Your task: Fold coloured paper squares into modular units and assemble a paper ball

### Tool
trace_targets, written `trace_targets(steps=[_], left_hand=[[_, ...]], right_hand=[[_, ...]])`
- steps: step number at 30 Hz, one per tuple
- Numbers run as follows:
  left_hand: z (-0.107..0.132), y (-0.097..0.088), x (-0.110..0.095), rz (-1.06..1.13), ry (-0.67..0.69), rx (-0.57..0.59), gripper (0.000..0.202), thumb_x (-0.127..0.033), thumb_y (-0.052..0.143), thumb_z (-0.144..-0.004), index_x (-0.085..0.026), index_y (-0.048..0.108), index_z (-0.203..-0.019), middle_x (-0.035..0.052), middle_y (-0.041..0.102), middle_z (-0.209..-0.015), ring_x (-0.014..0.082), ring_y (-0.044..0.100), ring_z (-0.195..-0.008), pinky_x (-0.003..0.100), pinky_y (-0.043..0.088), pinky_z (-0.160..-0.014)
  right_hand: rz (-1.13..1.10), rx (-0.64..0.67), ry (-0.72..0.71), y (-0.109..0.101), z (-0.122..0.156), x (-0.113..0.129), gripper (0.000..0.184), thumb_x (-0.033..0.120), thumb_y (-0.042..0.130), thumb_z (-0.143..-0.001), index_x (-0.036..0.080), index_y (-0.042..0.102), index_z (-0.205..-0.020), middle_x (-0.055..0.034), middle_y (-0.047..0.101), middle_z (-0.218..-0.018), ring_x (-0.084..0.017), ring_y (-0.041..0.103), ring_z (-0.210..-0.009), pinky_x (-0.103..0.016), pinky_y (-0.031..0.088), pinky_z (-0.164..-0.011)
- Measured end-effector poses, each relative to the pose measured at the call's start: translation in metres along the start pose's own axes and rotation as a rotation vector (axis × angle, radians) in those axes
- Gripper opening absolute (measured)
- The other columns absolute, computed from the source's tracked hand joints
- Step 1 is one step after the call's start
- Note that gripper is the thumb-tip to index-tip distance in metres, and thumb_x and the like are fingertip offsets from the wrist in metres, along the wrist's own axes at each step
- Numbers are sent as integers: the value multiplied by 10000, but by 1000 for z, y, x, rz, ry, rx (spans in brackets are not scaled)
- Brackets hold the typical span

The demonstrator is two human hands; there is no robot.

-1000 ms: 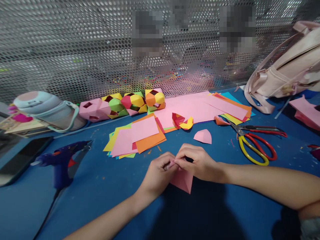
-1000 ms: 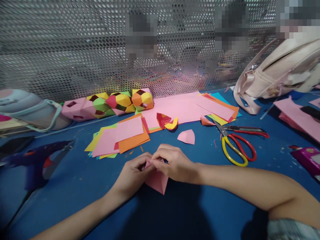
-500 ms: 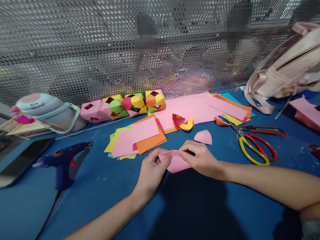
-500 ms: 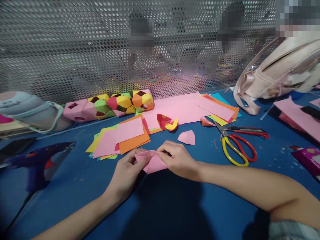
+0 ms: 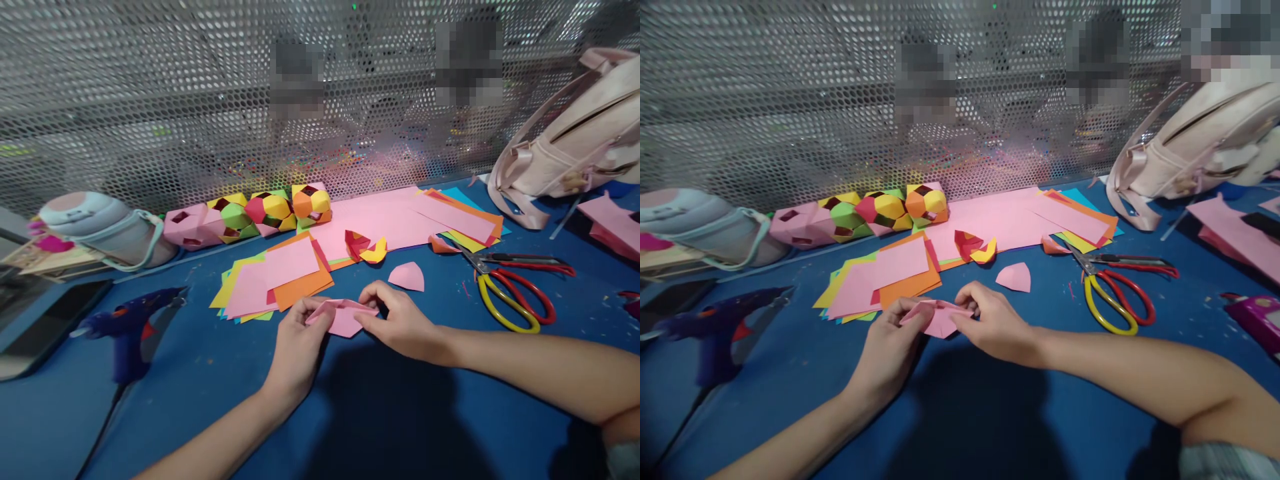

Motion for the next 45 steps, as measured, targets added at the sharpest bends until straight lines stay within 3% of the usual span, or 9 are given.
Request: trace_targets(steps=[3, 9, 16, 20, 23, 27, 34, 39, 45], left_hand=[[2, 7, -2, 39, -53, 63, 190, -277, 664, -666, -174, 536, -762, -32, 580, -708, 105, 520, -636, 200, 420, -588], [11, 20, -1, -94, -105, 239, 182, -306, 624, -681, -176, 495, -679, -84, 440, -545, 72, 387, -485, 178, 321, -459], [13, 20, 5, -65, -162, 219, 190, -313, 624, -682, -171, 502, -712, -72, 485, -580, 79, 413, -508, 185, 332, -472], [11, 19, 3, -41, -165, 201, 135, -242, 609, -661, -159, 515, -710, -54, 522, -634, 93, 459, -581, 192, 360, -534], [10, 18, 2, -39, -159, 181, 100, -187, 582, -645, -155, 531, -726, -55, 532, -643, 90, 458, -580, 187, 356, -532], [10, 19, -1, -35, -131, 194, 107, -210, 601, -662, -157, 545, -736, -54, 544, -646, 95, 472, -595, 189, 374, -554], [9, 17, -1, -120, -90, 209, 151, -290, 619, -699, -164, 548, -739, -44, 552, -686, 107, 492, -657, 197, 386, -611], [10, 17, -4, -170, -60, 216, 99, -252, 593, -687, -170, 555, -725, -46, 549, -667, 109, 493, -645, 201, 387, -608], [11, 18, -9, -195, -62, 203, 123, -289, 573, -671, -175, 550, -713, -35, 570, -675, 126, 515, -664, 215, 409, -624]], right_hand=[[-13, -61, -45, -3, 0, 1, 79, 179, 530, -824, 180, 491, -755, 33, 491, -700, -90, 462, -644, -211, 393, -599], [-34, -134, -75, -7, 1, 1, 68, 170, 558, -805, 192, 520, -856, 23, 500, -748, -100, 470, -677, -221, 405, -635], [-39, -86, -207, -5, 2, 9, 113, 96, 535, -789, 189, 489, -743, 10, 496, -756, -108, 479, -702, -233, 412, -648], [22, -16, -400, -1, 6, 17, 143, 54, 486, -766, 186, 502, -820, -34, 522, -850, -141, 505, -815, -273, 432, -729], [32, 62, -423, 2, 9, 21, 128, 90, 480, -788, 176, 506, -880, -60, 531, -898, -154, 505, -855, -291, 439, -760], [-39, 69, -313, -1, 7, 20, 118, 178, 428, -884, 184, 518, -808, -40, 538, -861, -139, 511, -833, -282, 427, -777], [-332, 61, 108, -3, -5, -4, 287, 343, 363, -929, 175, 546, -785, -8, 529, -772, -120, 500, -738, -252, 426, -696], [-390, 173, 179, 8, -4, -8, 169, 324, 588, -805, 163, 552, -844, 17, 519, -729, -101, 467, -661, -226, 390, -606], [-283, 187, 155, 11, -1, -6, 186, 335, 591, -811, 153, 580, -843, 34, 480, -681, -85, 411, -617, -211, 346, -561]])
Point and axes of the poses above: each hand's wrist, its own z-axis away from the middle knuckle, its own y-axis out of the palm, x = y × z, the point moved 6 cm from there along -z, towards the middle knuckle
